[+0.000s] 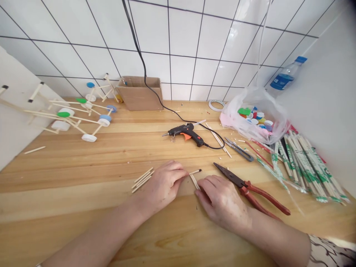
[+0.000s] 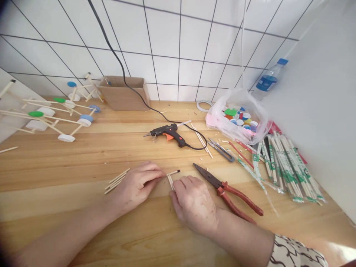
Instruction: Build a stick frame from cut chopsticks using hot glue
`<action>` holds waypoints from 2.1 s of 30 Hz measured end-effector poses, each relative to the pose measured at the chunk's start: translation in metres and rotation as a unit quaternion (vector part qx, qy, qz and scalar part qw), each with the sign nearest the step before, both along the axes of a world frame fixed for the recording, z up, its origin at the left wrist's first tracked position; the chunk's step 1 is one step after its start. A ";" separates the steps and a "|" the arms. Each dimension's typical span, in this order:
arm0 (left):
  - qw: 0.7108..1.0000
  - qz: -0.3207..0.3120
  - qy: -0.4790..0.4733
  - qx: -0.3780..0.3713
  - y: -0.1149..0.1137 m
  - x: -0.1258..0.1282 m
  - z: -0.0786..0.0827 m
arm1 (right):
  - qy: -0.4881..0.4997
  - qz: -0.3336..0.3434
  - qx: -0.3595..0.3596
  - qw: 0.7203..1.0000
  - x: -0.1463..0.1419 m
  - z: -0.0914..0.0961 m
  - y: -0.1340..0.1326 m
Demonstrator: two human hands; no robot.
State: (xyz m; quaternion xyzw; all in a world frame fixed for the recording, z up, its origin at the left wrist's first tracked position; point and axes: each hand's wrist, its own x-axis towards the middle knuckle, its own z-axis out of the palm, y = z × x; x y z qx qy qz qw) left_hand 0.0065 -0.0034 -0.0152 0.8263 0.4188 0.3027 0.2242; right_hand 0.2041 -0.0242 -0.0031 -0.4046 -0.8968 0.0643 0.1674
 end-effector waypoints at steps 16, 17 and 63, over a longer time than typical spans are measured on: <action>1.000 -0.005 -0.003 0.006 0.003 -0.001 -0.001 | -0.002 -0.013 -0.054 0.998 0.003 -0.002 0.003; 1.000 -0.006 -0.002 0.007 0.003 -0.002 -0.001 | -0.002 -0.013 -0.057 0.998 0.003 -0.002 0.003; 1.000 -0.021 -0.004 0.011 0.006 -0.004 -0.001 | 0.018 0.019 -0.031 0.999 0.007 -0.005 0.004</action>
